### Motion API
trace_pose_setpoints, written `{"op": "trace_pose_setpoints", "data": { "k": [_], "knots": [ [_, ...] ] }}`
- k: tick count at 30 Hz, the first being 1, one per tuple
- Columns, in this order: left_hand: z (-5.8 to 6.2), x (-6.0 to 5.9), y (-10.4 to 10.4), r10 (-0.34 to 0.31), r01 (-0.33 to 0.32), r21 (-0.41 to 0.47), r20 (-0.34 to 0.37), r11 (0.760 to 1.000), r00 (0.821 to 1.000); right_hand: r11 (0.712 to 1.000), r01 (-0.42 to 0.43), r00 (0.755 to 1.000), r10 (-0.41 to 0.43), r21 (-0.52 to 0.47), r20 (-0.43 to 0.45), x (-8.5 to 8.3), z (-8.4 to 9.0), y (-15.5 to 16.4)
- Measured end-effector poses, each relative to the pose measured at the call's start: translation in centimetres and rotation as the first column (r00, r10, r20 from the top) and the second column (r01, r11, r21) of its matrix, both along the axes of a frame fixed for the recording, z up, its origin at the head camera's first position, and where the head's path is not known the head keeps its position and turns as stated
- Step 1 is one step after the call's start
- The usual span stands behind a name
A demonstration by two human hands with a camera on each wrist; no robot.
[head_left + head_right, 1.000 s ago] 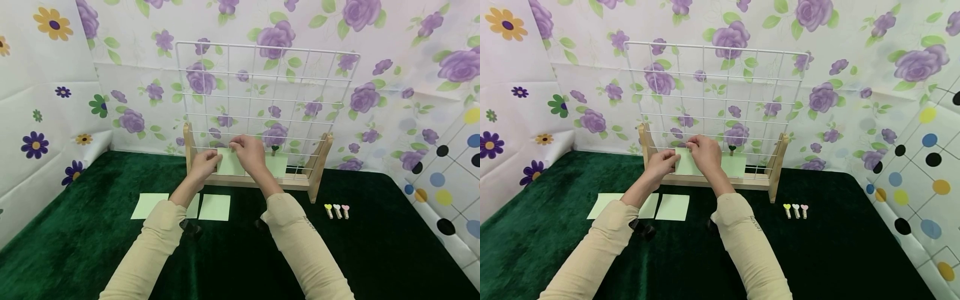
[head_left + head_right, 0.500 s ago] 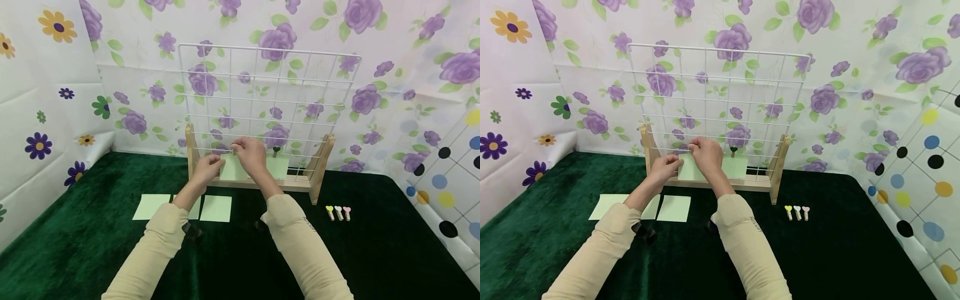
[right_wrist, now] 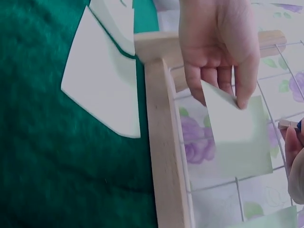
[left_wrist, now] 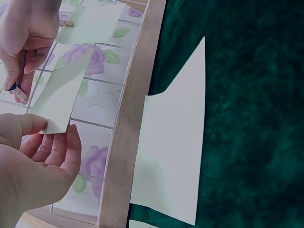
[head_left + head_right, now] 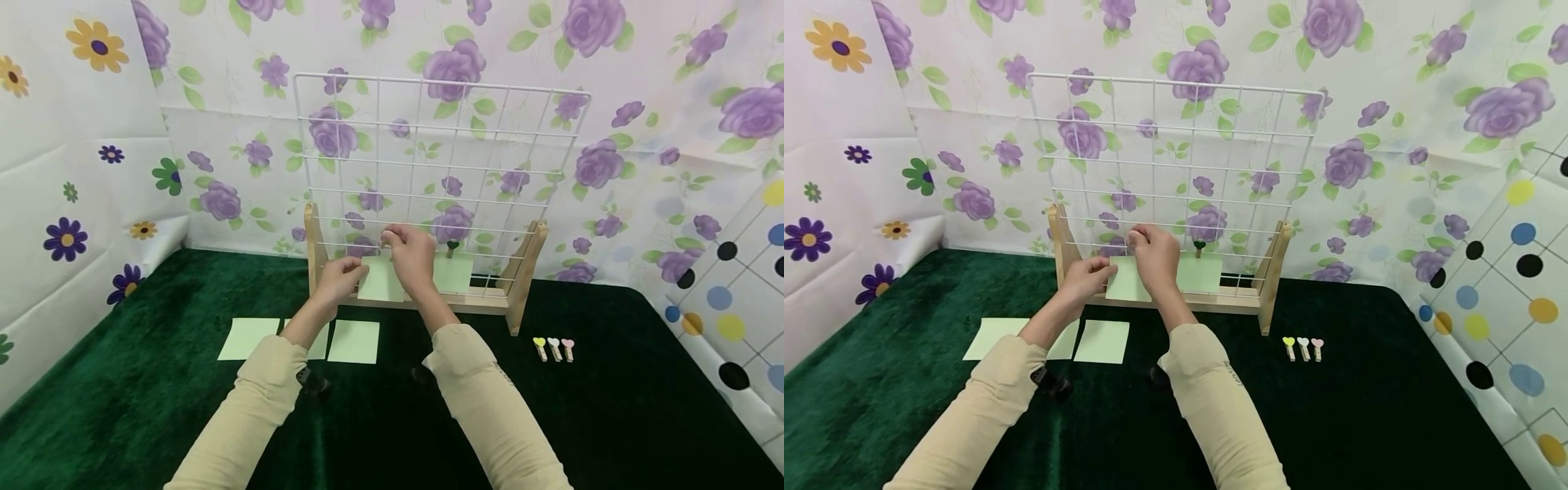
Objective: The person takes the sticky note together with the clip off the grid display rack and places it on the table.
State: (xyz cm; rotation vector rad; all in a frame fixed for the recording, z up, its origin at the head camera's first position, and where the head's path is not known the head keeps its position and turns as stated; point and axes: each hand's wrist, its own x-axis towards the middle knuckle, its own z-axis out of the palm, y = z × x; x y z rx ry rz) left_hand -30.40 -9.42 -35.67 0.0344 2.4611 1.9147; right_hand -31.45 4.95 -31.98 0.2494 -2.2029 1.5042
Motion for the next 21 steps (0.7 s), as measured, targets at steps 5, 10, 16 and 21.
{"op": "trace_pose_setpoints", "data": {
  "k": [5, 10, 16, 21],
  "knots": [
    [-0.1, 0.2, -0.2, -0.008, 0.008, -0.008, 0.003, 1.000, 1.000, 0.991, -0.056, 0.998, 0.053, -0.125, -0.023, 0.1, -0.5, -0.3],
    [-0.1, 0.2, -0.3, -0.015, 0.015, -0.012, 0.010, 1.000, 1.000, 0.979, -0.102, 0.995, 0.098, -0.174, -0.033, 0.4, -0.6, 0.0],
    [0.1, 0.5, -0.2, -0.032, 0.032, -0.032, 0.017, 0.999, 0.999, 0.983, -0.129, 0.992, 0.127, -0.127, -0.022, 0.7, -0.9, 1.3],
    [0.3, 0.9, -0.1, -0.054, 0.054, -0.055, 0.008, 0.997, 0.999, 0.985, -0.159, 0.987, 0.159, -0.073, -0.002, 1.2, -1.2, 2.5]
  ]
}}
